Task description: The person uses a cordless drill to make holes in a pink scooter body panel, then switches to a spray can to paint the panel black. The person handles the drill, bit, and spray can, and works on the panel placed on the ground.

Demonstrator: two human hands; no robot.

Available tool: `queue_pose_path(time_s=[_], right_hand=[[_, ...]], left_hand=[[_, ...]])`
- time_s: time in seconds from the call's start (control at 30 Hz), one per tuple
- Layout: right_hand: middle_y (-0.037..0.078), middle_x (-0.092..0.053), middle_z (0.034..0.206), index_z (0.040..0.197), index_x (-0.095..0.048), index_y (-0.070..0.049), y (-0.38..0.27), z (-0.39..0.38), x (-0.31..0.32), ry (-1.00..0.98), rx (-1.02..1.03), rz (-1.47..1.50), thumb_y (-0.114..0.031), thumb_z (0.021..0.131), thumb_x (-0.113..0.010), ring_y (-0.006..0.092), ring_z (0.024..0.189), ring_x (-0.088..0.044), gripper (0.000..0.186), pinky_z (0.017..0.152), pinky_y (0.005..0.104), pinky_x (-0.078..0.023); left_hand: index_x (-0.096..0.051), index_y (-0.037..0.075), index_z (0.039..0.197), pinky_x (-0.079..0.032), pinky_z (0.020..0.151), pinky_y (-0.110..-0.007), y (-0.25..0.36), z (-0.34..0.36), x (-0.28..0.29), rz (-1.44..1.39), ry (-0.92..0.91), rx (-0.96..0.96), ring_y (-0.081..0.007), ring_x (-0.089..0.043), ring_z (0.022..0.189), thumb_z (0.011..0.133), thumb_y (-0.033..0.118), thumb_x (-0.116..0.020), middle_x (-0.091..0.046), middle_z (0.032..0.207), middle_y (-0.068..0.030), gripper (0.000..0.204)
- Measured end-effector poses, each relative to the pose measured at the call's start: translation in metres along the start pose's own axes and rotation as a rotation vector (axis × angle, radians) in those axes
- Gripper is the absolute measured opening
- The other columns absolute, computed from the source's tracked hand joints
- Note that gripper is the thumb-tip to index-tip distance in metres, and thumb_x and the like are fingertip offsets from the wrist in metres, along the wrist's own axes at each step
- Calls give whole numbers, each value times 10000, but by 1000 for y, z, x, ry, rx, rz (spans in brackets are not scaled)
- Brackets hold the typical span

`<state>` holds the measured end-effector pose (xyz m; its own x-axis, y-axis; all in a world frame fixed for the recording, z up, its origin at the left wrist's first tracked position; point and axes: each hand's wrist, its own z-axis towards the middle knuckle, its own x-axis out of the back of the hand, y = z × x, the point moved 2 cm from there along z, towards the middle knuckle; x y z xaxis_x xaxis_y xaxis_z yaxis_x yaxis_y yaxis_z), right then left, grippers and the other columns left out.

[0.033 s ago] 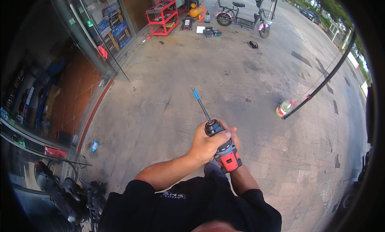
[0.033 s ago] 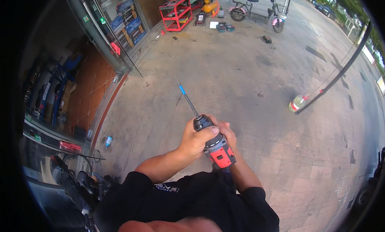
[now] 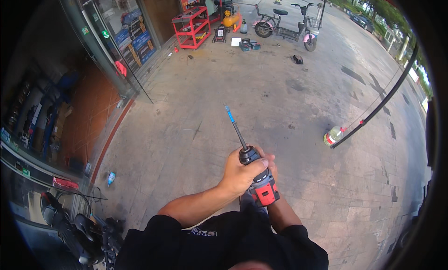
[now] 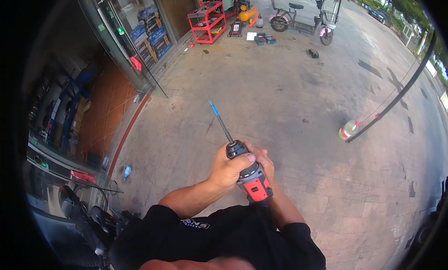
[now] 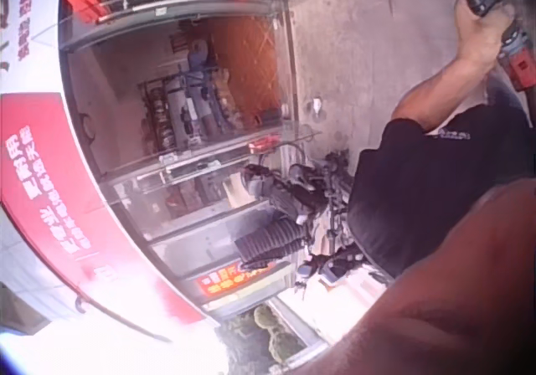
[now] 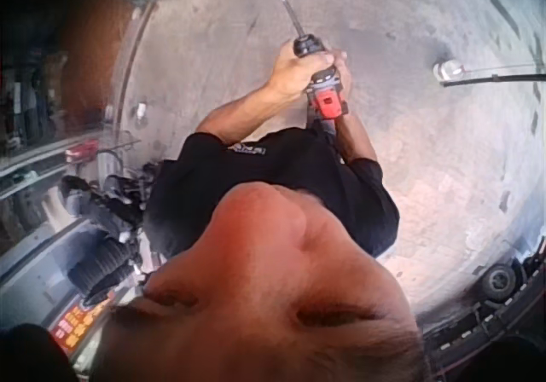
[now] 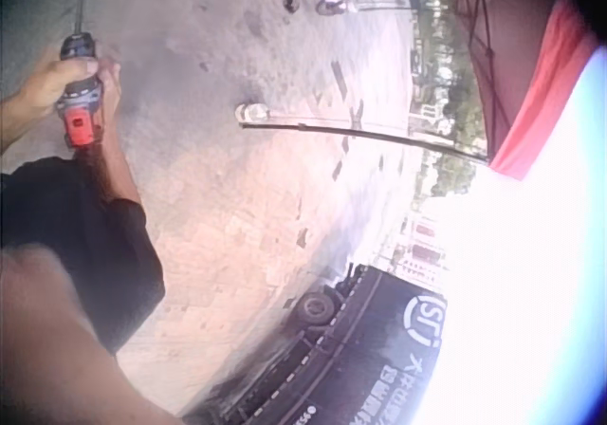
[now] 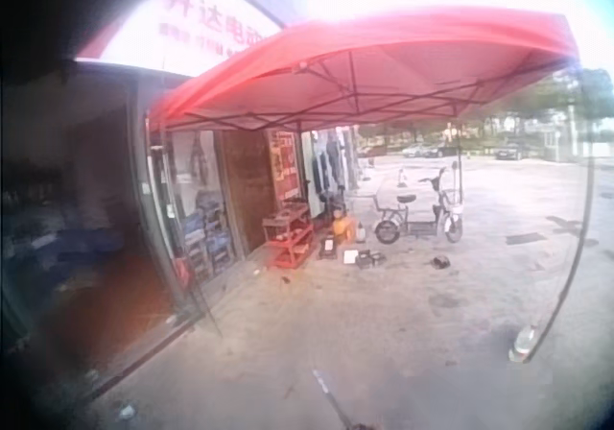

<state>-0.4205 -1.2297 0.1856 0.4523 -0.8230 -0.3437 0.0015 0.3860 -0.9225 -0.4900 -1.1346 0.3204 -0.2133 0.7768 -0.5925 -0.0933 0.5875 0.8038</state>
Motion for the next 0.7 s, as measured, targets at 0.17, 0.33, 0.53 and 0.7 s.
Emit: queue_pose_path(time_s=[0.17,0.33,0.53,0.7], right_hand=[[108,-647,1125,1203,-620,-12,5,205,-21,-268,661,-537,-294,926,-616,234,970,-625,395,866,357,-485],[92,-636,1143,1192,-594,23,71,410,-56,-399,-194,293,-394,934,-543,205,1001,-623,493,890,337,-488],[10,-607,920,991,-584,-100,123,632,-110,7,-483,738,-316,912,-544,131,809,-590,233,719,292,-494],[42,-646,931,1058,-590,-72,158,800,-133,-121,-459,803,-380,948,-543,149,797,-615,331,721,290,-516]], left_hand=[[-585,22,937,-554,824,-365,69,184,40,-41,33,-5,-229,-673,955,795,25,-695,-686,925,-137,179],[-539,20,1106,-547,841,-404,117,362,105,68,-21,-185,-258,-664,957,869,115,-705,-684,1015,-173,305],[-537,33,1176,-527,906,-407,196,599,190,-128,-109,-368,-272,-676,997,1007,417,-535,-682,1059,-182,419],[-586,53,1090,-543,874,-409,253,777,252,-265,-105,-138,-269,-683,981,1052,358,-450,-687,1052,-155,336]])
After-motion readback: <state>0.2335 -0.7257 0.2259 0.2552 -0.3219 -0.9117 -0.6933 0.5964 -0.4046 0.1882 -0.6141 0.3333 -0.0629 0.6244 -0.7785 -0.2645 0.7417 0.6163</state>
